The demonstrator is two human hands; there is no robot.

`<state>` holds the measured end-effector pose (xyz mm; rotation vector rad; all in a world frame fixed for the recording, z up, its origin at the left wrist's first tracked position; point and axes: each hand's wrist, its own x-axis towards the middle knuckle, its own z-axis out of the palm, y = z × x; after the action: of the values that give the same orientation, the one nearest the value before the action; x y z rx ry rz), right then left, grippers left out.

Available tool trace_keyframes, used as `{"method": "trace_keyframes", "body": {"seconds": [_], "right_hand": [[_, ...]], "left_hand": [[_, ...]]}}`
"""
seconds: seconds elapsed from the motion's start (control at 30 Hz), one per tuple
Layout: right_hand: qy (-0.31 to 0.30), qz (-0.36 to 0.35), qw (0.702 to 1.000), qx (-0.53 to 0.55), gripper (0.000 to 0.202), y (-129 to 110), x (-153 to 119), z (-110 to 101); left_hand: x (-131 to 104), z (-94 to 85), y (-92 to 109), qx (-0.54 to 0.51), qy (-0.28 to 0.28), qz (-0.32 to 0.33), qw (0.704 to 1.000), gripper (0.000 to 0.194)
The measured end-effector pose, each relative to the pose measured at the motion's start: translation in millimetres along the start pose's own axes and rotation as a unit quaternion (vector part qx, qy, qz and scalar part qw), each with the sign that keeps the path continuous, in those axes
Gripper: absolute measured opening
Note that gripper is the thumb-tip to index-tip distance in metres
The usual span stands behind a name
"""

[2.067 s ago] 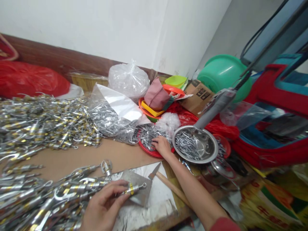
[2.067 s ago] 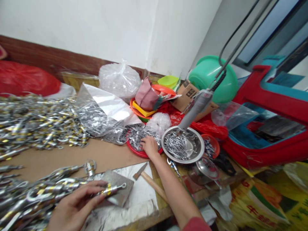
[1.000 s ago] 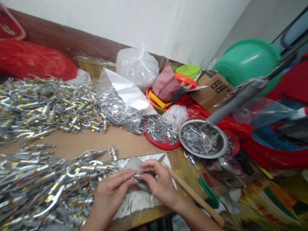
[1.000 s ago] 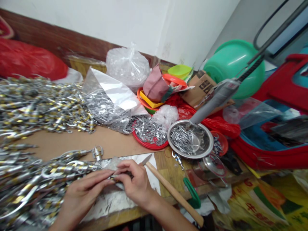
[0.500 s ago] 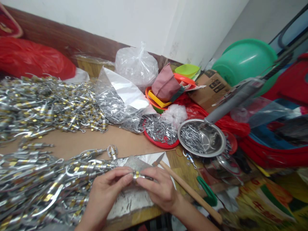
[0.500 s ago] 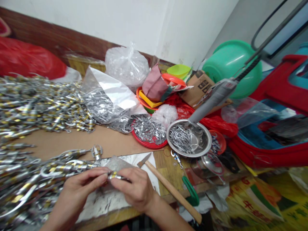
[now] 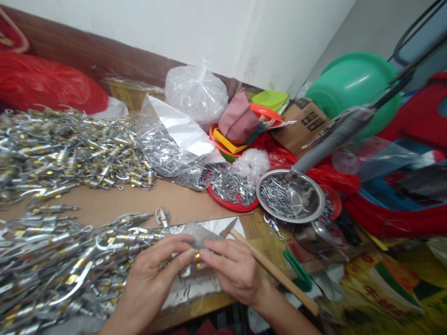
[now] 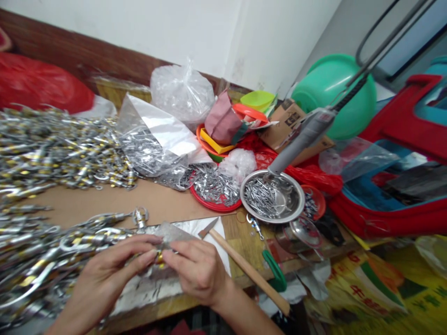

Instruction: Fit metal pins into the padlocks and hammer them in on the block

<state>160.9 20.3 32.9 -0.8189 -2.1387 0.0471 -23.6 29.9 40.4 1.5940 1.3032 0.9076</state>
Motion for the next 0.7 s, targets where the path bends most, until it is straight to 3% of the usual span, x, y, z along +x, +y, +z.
{"method": "trace_keyframes", "body": {"seconds": [0.07, 0.23, 0.37, 0.43, 0.5, 0.57, 0.7], "right_hand": [[0.002, 0.055, 0.998, 0.038, 0.022, -4.8, 0.4, 2.3], [0.007, 0.207, 0.969, 0.133, 0.016, -16.3, -0.2, 7.5], [-0.081, 0.267, 0.944, 0.177, 0.015, -11.4, 0.6, 2.4], [-0.116, 0.275, 0.944, 0.142, 0.013, 9.1, 2.7, -3.4], [-0.097, 0.301, 0.949, 0.011, 0.014, 43.6, 5.9, -9.8], [-0.099, 0.341, 0.927, -0.123, 0.025, 84.8, 9.1, -14.6], [-0.145, 0.359, 0.906, -0.169, 0.041, 146.3, 12.7, -11.6]], "left_hand": [[-0.3, 3.6, -1.5, -0.031, -0.005, -0.044, 0.999, 0.017], [-7.1, 20.6, -11.3, -0.191, 0.044, -0.138, 0.971, 0.034], [-12.9, 29.8, -21.2, -0.289, 0.043, -0.15, 0.944, 0.054], [-13.7, 31.2, -23.3, -0.305, 0.049, -0.155, 0.939, 0.058], [-13.4, 31.7, -22.3, -0.311, 0.06, -0.163, 0.934, 0.063], [-13.0, 32.4, -19.0, -0.317, 0.067, -0.168, 0.931, 0.065], [-14.3, 36.0, -12.5, -0.334, 0.07, -0.171, 0.924, 0.067]]}}
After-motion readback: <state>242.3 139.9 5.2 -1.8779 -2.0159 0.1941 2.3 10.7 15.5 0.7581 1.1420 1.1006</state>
